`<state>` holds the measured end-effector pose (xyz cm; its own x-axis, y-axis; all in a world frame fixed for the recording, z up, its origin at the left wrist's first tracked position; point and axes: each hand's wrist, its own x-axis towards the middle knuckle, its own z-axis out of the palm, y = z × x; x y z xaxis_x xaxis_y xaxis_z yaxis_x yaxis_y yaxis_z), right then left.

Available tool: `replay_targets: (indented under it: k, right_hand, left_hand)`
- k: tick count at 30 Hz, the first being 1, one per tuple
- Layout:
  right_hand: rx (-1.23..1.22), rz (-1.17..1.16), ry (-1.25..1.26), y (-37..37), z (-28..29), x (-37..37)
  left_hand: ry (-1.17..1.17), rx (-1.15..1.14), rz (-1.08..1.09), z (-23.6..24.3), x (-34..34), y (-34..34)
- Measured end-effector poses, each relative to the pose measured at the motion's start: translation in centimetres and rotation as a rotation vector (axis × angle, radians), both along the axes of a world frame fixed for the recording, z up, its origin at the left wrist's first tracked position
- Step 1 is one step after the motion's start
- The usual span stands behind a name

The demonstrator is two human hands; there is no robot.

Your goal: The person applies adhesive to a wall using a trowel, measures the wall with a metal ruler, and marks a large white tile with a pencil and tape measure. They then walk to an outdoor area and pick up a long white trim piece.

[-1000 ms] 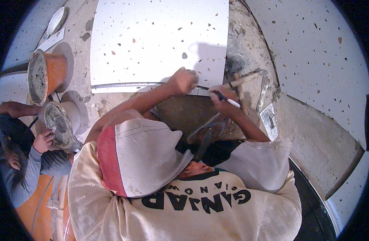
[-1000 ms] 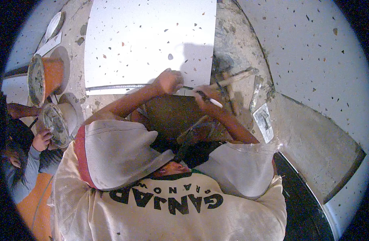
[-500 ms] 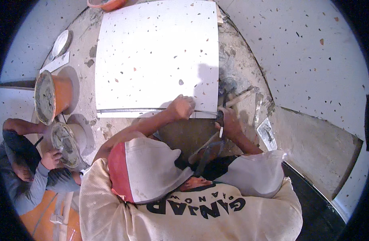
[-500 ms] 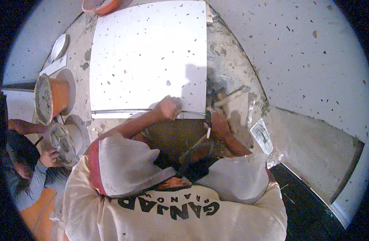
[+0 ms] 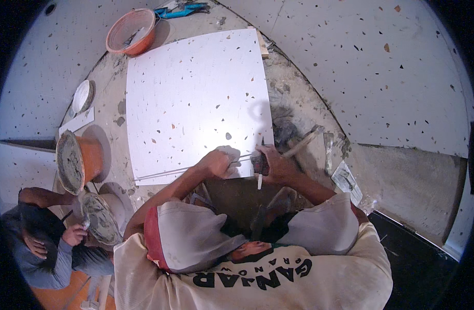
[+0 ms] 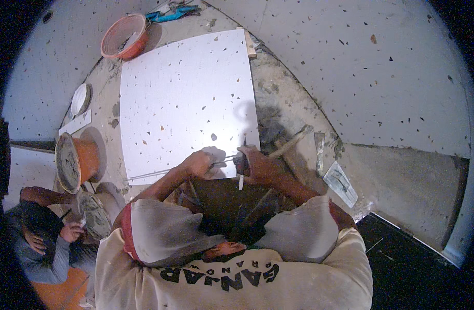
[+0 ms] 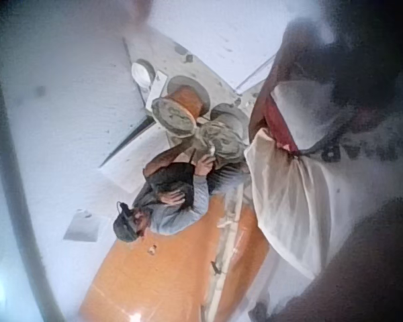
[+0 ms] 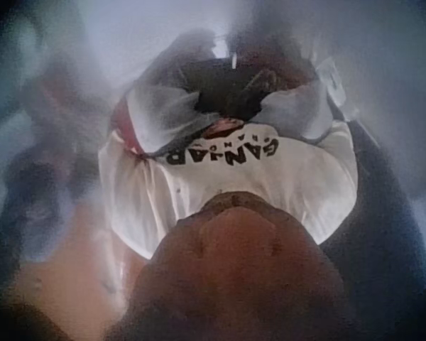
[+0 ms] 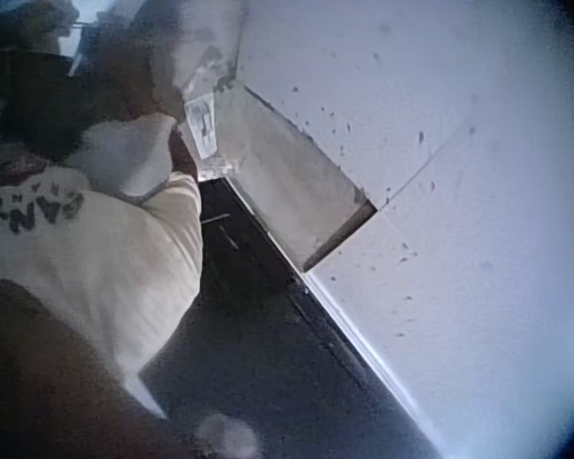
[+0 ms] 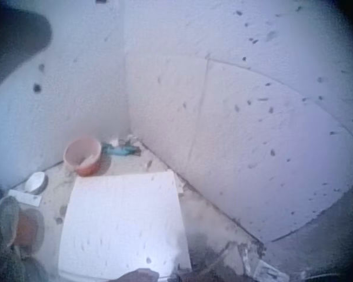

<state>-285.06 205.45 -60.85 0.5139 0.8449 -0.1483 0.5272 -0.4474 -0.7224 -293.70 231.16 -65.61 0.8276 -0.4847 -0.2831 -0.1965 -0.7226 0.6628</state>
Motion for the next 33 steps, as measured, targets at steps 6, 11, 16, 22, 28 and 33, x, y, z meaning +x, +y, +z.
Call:
replay_targets:
  k: [6, 11, 16, 22, 28, 33]
  right_hand:
    - [0.155, -0.016, 0.14, 0.6, -1.9, 0.5]
    - [0.146, -0.182, -0.01, -0.1, -2.2, 1.2]
    - [0.034, -0.45, -0.033, -1.0, -1.7, 4.4]
    - [-0.058, -0.584, -0.109, -1.5, -3.8, 10.0]
    - [-0.297, -0.501, -0.136, -2.7, -6.2, 14.4]
    - [-0.264, -0.77, -0.04, -2.0, 8.0, 13.3]
  left_hand:
    - [0.116, 0.12, 0.11, 3.0, -0.9, 2.2]
    - [-0.149, 0.072, 0.26, 5.1, 0.5, 1.7]
    - [-0.007, -0.05, 0.386, 8.1, 2.9, 1.8]
    - [0.054, -0.174, 0.416, 7.5, 5.1, 3.2]
    - [-0.132, -0.18, 0.378, 10.5, 7.6, 6.6]
    - [0.17, -0.247, 0.629, 21.5, 5.8, 11.2]
